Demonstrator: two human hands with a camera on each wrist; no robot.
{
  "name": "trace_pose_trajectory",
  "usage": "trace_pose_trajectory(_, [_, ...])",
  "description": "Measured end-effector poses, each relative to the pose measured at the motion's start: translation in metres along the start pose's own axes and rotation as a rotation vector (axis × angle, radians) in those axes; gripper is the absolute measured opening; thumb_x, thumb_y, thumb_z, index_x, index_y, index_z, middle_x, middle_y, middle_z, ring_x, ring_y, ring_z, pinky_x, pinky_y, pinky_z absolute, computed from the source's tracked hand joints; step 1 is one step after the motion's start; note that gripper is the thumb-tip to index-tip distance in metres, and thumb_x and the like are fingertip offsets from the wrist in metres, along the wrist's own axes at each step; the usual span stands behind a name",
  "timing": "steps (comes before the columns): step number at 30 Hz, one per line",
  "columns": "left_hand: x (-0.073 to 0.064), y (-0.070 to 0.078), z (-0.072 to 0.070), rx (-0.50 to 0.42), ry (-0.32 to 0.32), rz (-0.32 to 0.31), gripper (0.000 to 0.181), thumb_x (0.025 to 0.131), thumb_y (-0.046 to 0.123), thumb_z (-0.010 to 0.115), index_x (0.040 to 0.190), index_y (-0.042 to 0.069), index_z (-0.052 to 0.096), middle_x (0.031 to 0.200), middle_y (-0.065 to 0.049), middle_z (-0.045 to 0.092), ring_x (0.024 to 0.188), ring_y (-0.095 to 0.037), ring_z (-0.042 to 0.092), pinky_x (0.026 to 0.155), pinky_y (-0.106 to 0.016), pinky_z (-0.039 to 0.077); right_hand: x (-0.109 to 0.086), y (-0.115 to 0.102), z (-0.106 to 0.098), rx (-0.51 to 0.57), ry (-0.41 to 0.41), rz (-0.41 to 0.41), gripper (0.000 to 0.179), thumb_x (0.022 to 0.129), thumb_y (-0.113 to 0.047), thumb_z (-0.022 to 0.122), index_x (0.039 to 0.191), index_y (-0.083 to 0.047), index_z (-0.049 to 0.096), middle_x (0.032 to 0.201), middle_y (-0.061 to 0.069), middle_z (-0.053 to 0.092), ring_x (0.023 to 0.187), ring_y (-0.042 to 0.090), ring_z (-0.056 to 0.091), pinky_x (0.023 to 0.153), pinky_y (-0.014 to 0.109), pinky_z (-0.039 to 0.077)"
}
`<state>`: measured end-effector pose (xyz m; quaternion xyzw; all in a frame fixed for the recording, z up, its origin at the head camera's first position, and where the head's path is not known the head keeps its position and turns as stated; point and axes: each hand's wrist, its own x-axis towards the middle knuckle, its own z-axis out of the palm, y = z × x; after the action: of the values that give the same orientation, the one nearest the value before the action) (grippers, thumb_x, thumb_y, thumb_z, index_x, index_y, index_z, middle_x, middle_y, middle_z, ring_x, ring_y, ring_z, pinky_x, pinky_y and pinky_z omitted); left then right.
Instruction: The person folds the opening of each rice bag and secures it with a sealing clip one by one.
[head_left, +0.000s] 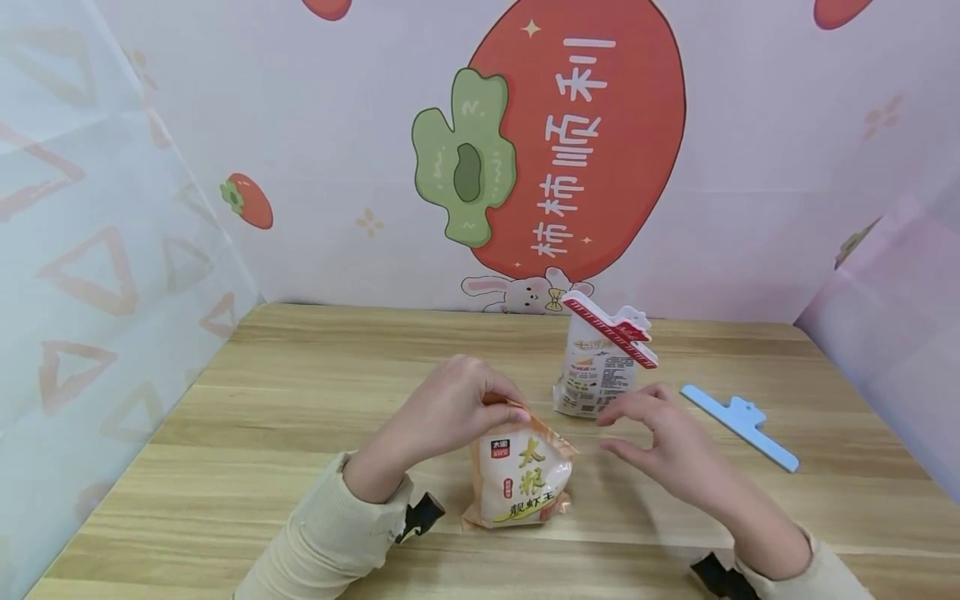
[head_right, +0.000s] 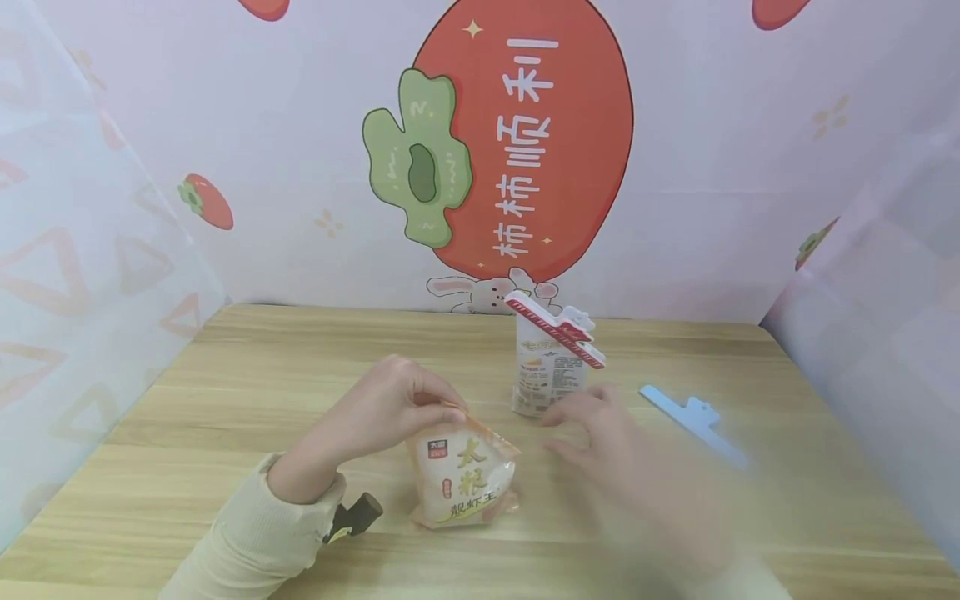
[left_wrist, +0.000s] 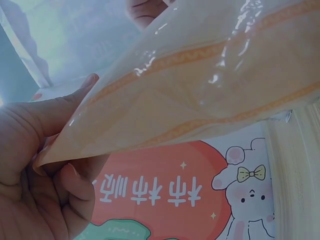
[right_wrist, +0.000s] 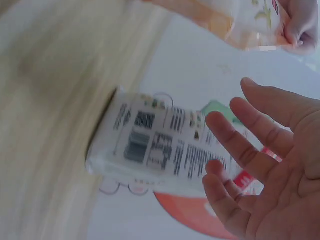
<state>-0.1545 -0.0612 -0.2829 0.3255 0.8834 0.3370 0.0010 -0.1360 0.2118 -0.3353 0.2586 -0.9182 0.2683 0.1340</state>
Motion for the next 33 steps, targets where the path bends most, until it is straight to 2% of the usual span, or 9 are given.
trace_pose_trajectory(4, [0.000,0.000,-0.001,0.001,0.001,-0.004,0.008,0.084,0.018,0.079,0.089,0.012,0.081,0.084,0.003,0.077,0.070,-0.004,0.062,0.059,-0.019,0.051,0.002,0.010,-0.011,-0.007,0.012,-0.008,0.026,0.076,-0.008,0.084,0.093,-0.022,0.071,0.101,-0.005,0.070,0.098,0.018,0.053,0.083,0.044,0.048])
trace_pose_trajectory(7, [-0.001,-0.001,-0.002,0.002,0.003,-0.010,0.008,0.084,0.018,0.080,0.089,0.012,0.081,0.085,0.003,0.077,0.070,-0.005,0.062,0.060,-0.019,0.051,0.003,0.016,-0.020,-0.017,0.009,0.003,0.025,0.077,-0.009,0.084,0.094,-0.021,0.071,0.104,-0.003,0.068,0.100,0.022,0.057,0.085,0.049,0.050])
trace_pose_trajectory(10, [-0.001,-0.001,-0.002,0.002,0.002,-0.019,0.008,0.084,0.018,0.080,0.090,0.012,0.081,0.085,0.003,0.077,0.071,-0.005,0.063,0.060,-0.019,0.051,0.003,0.025,-0.026,-0.043,0.005,0.012,0.025,0.077,-0.010,0.084,0.095,-0.021,0.071,0.105,-0.004,0.067,0.100,0.022,0.059,0.076,0.041,0.051])
trace_pose_trajectory(16, [-0.002,-0.001,-0.003,0.002,-0.003,-0.030,0.007,0.085,0.018,0.079,0.089,0.013,0.081,0.085,0.003,0.077,0.071,-0.005,0.062,0.060,-0.020,0.051,0.004,0.046,-0.035,-0.056,0.039,0.004,0.028,0.073,-0.006,0.086,0.093,-0.019,0.071,0.102,0.002,0.068,0.097,0.026,0.056,0.071,0.033,0.046])
trace_pose_trajectory(19, [-0.002,0.000,-0.004,0.005,-0.007,-0.031,0.007,0.085,0.019,0.079,0.089,0.013,0.081,0.085,0.004,0.077,0.071,-0.005,0.062,0.060,-0.020,0.051,0.005,0.056,-0.041,-0.064,0.044,0.012,0.028,0.074,-0.006,0.085,0.094,-0.019,0.071,0.101,0.002,0.068,0.096,0.018,0.055,0.069,0.028,0.048])
trace_pose_trajectory(24, [-0.002,0.001,-0.003,-0.001,-0.021,-0.032,0.007,0.086,0.020,0.078,0.090,0.014,0.081,0.085,0.004,0.077,0.070,-0.004,0.062,0.060,-0.019,0.051,-0.002,0.072,-0.054,-0.066,0.027,0.079,0.023,0.078,-0.011,0.084,0.096,-0.021,0.072,0.103,0.002,0.068,0.097,0.009,0.054,0.069,0.032,0.053])
trace_pose_trajectory(28, [-0.001,0.002,-0.001,-0.005,-0.030,-0.026,0.007,0.086,0.020,0.078,0.089,0.014,0.081,0.085,0.005,0.077,0.070,-0.003,0.063,0.060,-0.019,0.051,-0.010,0.088,-0.066,-0.045,0.011,0.152,0.022,0.081,-0.011,0.081,0.100,-0.017,0.072,0.106,0.008,0.069,0.100,0.003,0.053,0.071,0.043,0.057])
trace_pose_trajectory(31, [-0.001,0.002,0.000,-0.008,-0.029,-0.029,0.007,0.087,0.020,0.078,0.089,0.015,0.081,0.085,0.005,0.077,0.071,-0.002,0.063,0.061,-0.019,0.051,-0.016,0.102,-0.073,-0.043,-0.001,0.203,0.021,0.084,-0.014,0.079,0.104,-0.014,0.072,0.109,0.000,0.066,0.101,-0.011,0.045,0.074,0.057,0.055])
trace_pose_trajectory(33, [-0.001,0.001,0.001,-0.013,-0.031,-0.029,0.007,0.087,0.020,0.078,0.089,0.014,0.081,0.085,0.005,0.077,0.071,-0.002,0.063,0.061,-0.019,0.051,-0.021,0.112,-0.076,-0.054,-0.003,0.226,0.021,0.086,-0.014,0.077,0.107,-0.011,0.071,0.111,-0.014,0.062,0.104,-0.008,0.045,0.075,0.062,0.052])
